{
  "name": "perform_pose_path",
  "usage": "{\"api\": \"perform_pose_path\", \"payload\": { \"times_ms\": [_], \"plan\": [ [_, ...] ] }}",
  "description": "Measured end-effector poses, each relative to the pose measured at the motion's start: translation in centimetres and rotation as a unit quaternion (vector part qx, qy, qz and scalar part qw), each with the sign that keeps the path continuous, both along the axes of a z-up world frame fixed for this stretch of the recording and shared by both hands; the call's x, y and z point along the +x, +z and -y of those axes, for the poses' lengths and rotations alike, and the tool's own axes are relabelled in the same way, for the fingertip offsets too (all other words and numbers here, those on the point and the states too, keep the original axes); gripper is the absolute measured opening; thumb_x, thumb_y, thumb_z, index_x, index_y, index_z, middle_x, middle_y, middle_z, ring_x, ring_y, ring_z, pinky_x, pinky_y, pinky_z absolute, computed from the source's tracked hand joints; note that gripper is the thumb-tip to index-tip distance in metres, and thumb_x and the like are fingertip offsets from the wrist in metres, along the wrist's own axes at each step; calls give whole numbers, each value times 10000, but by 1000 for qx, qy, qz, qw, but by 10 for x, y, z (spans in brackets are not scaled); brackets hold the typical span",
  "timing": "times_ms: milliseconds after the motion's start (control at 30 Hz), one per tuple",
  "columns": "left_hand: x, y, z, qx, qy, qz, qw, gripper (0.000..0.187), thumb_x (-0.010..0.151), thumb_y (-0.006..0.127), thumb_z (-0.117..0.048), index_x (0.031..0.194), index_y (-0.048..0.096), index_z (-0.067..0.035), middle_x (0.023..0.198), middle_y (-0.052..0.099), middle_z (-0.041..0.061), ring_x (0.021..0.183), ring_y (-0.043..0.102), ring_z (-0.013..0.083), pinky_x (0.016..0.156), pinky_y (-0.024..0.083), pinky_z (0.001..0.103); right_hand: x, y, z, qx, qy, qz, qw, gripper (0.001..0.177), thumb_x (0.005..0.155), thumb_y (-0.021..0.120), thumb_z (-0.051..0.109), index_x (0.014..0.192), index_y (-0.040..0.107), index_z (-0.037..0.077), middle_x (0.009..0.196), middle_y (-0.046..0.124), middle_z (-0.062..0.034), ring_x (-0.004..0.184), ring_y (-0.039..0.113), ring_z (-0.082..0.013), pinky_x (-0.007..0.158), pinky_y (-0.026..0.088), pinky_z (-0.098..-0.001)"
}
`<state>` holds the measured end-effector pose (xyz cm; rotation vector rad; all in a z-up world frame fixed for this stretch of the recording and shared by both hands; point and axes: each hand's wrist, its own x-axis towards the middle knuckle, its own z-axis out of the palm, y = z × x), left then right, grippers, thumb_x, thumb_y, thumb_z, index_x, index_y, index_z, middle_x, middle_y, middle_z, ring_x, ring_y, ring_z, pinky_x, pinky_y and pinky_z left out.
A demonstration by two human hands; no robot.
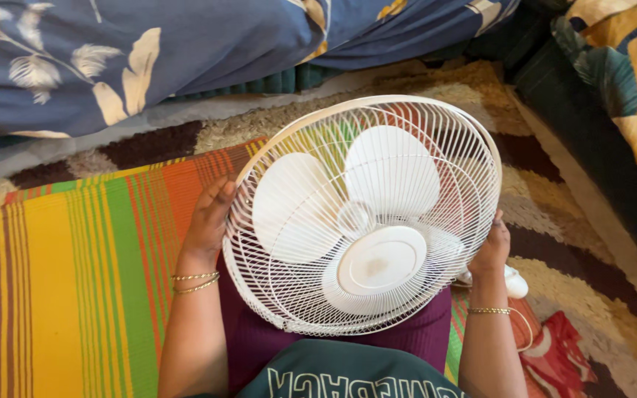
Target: The person sits on a mat and assembles a white electric fan by hand. They attach the front wire cage to the fan body, align the tabs, and press it into place. They then remove the outer ring of the cage and set it aside.
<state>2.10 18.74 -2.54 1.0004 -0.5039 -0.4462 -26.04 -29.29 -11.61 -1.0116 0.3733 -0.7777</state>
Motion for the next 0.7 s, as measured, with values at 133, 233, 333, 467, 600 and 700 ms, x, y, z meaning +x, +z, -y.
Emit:
{"api": "perform_pose_path", "payload": {
  "times_ms": [133, 233, 333, 467, 600, 700],
  "plan": [
    [-11, 14, -4, 10, -26, -19, 999, 463, 1031, 637, -360, 1308, 627, 11, 1169, 704, 22, 1048, 642, 97, 949, 496, 258, 3, 37, -3, 5, -7, -17, 1000, 451, 1103, 510, 347, 1371, 577, -10, 1296, 688, -84, 1132, 654, -194, 993, 512, -359],
    [-12, 17, -5, 5, -62, -35, 997, 503, 1009, 631, -355, 1351, 599, 12, 1206, 707, 44, 1069, 649, 117, 961, 496, 275, 25, 102, -5, -14, -89, -134, 987, 415, 1041, 577, 312, 1356, 529, 45, 1290, 686, -35, 1202, 658, -158, 1029, 538, -352],
    [-7, 12, -11, 8, -83, -47, 995, 469, 1055, 609, -323, 1351, 603, 42, 1176, 709, 77, 1035, 647, 146, 934, 498, 297, 44, 175, -14, -288, 17, -136, 948, 388, 1079, 593, 303, 1292, 633, -19, 1149, 682, -61, 1051, 613, -144, 939, 488, -298],
    [-6, 25, -19, 66, -69, 8, 995, 441, 1046, 522, -301, 1306, 613, 43, 1145, 701, 47, 1024, 630, 125, 923, 483, 259, 86, 241, -39, -415, 14, -229, 880, 352, 1102, 677, 300, 1042, 686, -47, 814, 500, 11, 750, 406, -86, 644, 352, -277],
    [-15, 60, -14, 140, 34, 77, 987, 420, 1039, 481, -300, 1258, 634, 24, 1070, 666, -6, 962, 583, 99, 863, 464, 238, 104, 269, -74, -438, 5, -235, 868, 332, 1019, 717, 314, 957, 726, -12, 697, 512, 58, 647, 404, -54, 556, 342, -250],
    [-22, 98, 2, 305, 123, 154, 932, 425, 1120, 529, -388, 1054, 657, 12, 860, 570, 23, 801, 497, 113, 708, 437, 283, 104, 277, -90, -446, 0, -240, 862, 337, 990, 723, 337, 964, 739, 2, 685, 535, 54, 644, 423, -48, 551, 362, -244]
  ]
}}
